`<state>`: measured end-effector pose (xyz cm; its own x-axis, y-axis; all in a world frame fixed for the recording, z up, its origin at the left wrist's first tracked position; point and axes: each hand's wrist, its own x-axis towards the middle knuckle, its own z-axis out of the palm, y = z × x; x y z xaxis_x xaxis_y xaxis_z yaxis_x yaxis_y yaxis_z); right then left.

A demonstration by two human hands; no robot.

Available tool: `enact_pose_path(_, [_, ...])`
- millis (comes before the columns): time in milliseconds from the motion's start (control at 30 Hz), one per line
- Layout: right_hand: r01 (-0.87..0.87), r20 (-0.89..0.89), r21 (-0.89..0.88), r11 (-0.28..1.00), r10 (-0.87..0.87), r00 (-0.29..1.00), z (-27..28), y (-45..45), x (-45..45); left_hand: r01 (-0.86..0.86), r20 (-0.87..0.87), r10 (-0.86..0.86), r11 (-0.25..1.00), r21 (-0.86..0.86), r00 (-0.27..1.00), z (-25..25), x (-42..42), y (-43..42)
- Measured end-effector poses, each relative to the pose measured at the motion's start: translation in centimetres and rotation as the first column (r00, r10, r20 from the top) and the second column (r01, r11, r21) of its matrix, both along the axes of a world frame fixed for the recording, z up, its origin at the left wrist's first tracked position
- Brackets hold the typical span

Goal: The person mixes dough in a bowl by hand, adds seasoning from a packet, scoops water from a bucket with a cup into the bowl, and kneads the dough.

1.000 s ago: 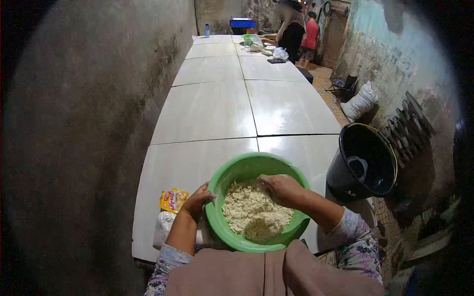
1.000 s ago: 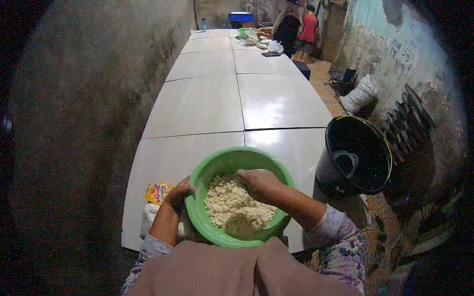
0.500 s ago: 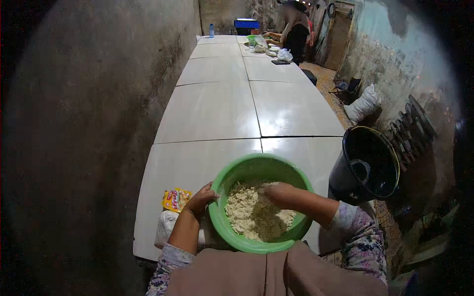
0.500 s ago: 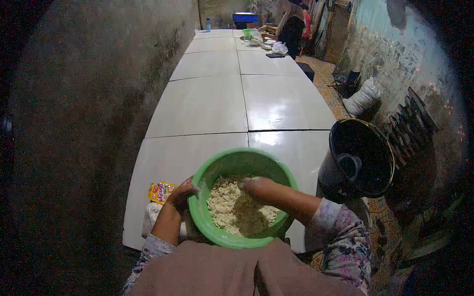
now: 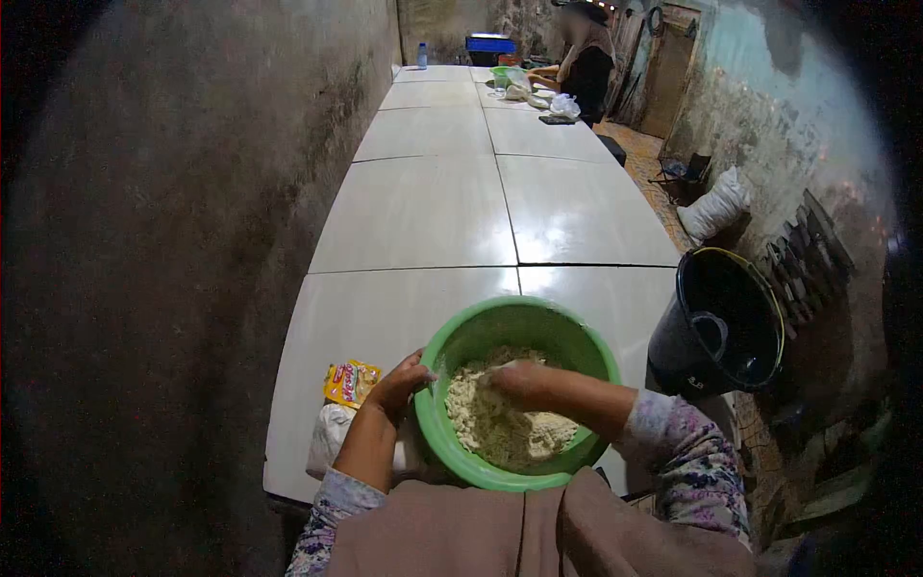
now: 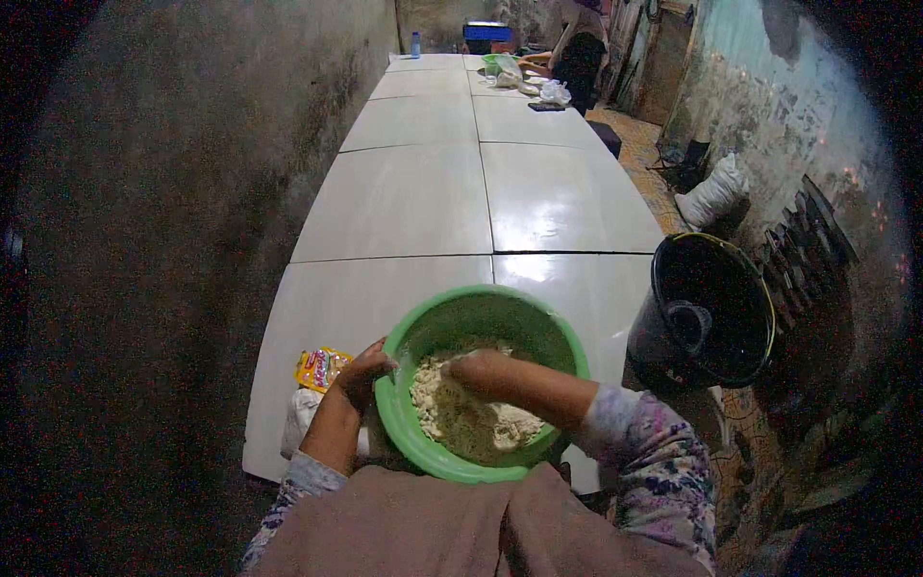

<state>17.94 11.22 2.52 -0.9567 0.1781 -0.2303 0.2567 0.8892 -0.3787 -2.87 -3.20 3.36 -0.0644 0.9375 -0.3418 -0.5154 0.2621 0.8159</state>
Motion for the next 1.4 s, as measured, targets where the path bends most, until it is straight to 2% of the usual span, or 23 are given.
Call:
enact_pose_path(33, [0.158, 0.103, -0.098, 0.983, -0.148, 0.984, 1.5, 0.4, 0.6, -0.003, 0.008, 0.003, 1.0, 0.0, 1.0, -0.2, -0.1, 0.1])
enact_pose_path(67, [0.056, -0.132, -0.034, 0.998, -0.06, 0.989, 2.9, 0.8, 1.4, 0.017, 0.026, -0.018, 0.999, 0.028, 1.0, -0.5, -0.1, 0.2])
enact_pose_path(200, [0.166, -0.043, 0.069, 0.984, -0.163, 0.986, 10.5, 0.1, 2.0, 0.084, -0.034, -0.083, 0.996, 0.029, 0.996, -1.2, -1.0, 0.7])
enact_pose_path(267, [0.213, -0.041, 0.228, 0.95, -0.21, 0.977, 11.8, -0.3, 2.2, 0.101, -0.045, -0.099, 0.995, 0.028, 0.994, -0.9, -0.8, 0.3])
enact_pose_path(333, [0.19, -0.042, 0.235, 0.953, -0.185, 0.982, 12.0, 0.0, 2.4, 0.025, 0.011, -0.025, 1.0, 0.007, 1.0, -0.4, -0.3, 0.1])
enact_pose_path(433, [0.187, -0.108, 0.226, 0.956, -0.166, 0.98, 11.9, 0.0, 2.6, 0.066, -0.024, -0.065, 0.997, 0.039, 0.998, -1.3, -0.8, 0.8])
enact_pose_path(500, [0.188, 0.064, 0.266, 0.945, -0.212, 0.975, 11.6, 0.2, 2.2, 0.07, -0.034, -0.069, 0.997, 0.037, 0.997, -1.5, -0.8, 0.8])
enact_pose_path(533, [0.186, 0.063, 0.267, 0.946, -0.21, 0.976, 10.4, 0.9, 2.5, 0.073, -0.042, -0.072, 0.997, 0.034, 0.997, -1.4, -0.8, 0.8])
enact_pose_path(600, [0.126, -0.157, 0.008, 0.992, -0.124, 0.98, 7.1, 2.6, 3.5, 0.053, -0.014, -0.052, 0.998, 0.029, 0.999, -0.4, -0.3, 0.3])
enact_pose_path(633, [0.126, -0.155, 0.006, 0.992, -0.124, 0.98, 7.8, 2.3, 3.7, 0.037, 0.013, -0.037, 0.999, 0.023, 0.999, 0.0, -0.1, 0.1])
enact_pose_path(733, [0.086, 0.177, -0.106, 0.991, -0.066, 0.982, 9.2, 2.6, 3.6, 0.081, -0.046, -0.08, 0.996, 0.026, 0.996, 0.5, -0.2, 0.2])
enact_pose_path(867, [0.232, 0.335, 0.006, 0.973, -0.221, 0.916, 5.9, 0.7, 4.0, 0.056, -0.014, -0.056, 0.996, 0.066, 0.998, -0.7, -0.5, 0.3])
enact_pose_path(900, [0.123, 0.078, 0.24, 0.963, -0.146, 0.986, 1.1, 0.3, 4.4, 0.063, -0.014, -0.062, 0.995, 0.074, 0.998, -1.2, -0.6, 0.5])
enact_pose_path(933, [0.101, 0.113, 0.201, 0.974, -0.125, 0.986, -2.1, 0.2, 4.3, 0.07, -0.014, -0.07, 0.994, 0.08, 0.997, -1.5, -0.7, 0.5])
enact_pose_path(1000, [0.082, 0.145, 0.163, 0.983, -0.106, 0.984, -3.9, 0.4, 4.4, 0.07, 0.008, -0.071, 0.995, 0.07, 0.997, -1.7, -0.8, 0.5])
enact_pose_path(1067, [-0.131, 0.078, 0.083, 0.988, 0.125, 0.989, -3.2, 0.7, 4.5, 0.065, 0.031, -0.067, 0.996, 0.061, 0.997, -0.8, -0.5, 0.2])
enact_pose_path(1100, [-0.137, 0.078, 0.085, 0.987, 0.13, 0.988, -2.8, 1.0, 4.4, 0.048, 0.03, -0.05, 0.997, 0.052, 0.998, -0.3, -0.2, 0.1])
enact_pose_path(1167, [0.154, 0.203, 0.093, 0.984, -0.17, 0.964, 3.4, 0.0, 3.3, 0.023, 0.034, -0.024, 0.999, 0.044, 0.999, -0.2, -0.2, -0.1])
enact_pose_path(1200, [0.205, 0.241, 0.165, 0.965, -0.241, 0.94, 7.7, -1.3, 2.5, 0.033, 0.026, -0.035, 0.998, 0.049, 0.999, -0.6, -0.4, -0.1])
enact_pose_path(1233, [0.205, 0.243, 0.163, 0.965, -0.241, 0.94, 6.9, -0.9, 2.5, 0.047, 0.017, -0.048, 0.997, 0.054, 0.999, -0.8, -0.5, 0.0])
enact_pose_path(1300, [0.175, -0.135, 0.317, 0.932, -0.138, 0.981, 4.7, 0.4, 2.8, 0.028, 0.022, -0.029, 0.999, 0.027, 0.999, 1.3, 0.3, -0.5])
enact_pose_path(1333, [0.112, -0.02, 0.227, 0.967, -0.111, 0.994, 5.0, 0.6, 2.1, 0.006, 0.027, -0.006, 1.0, -0.001, 1.0, 2.1, 0.7, -0.6])
enact_pose_path(1400, [0.051, 0.006, 0.258, 0.965, -0.055, 0.998, 2.4, 0.2, 1.4, 0.007, -0.029, -0.008, 1.0, -0.021, 1.0, 0.8, 0.1, -0.3])
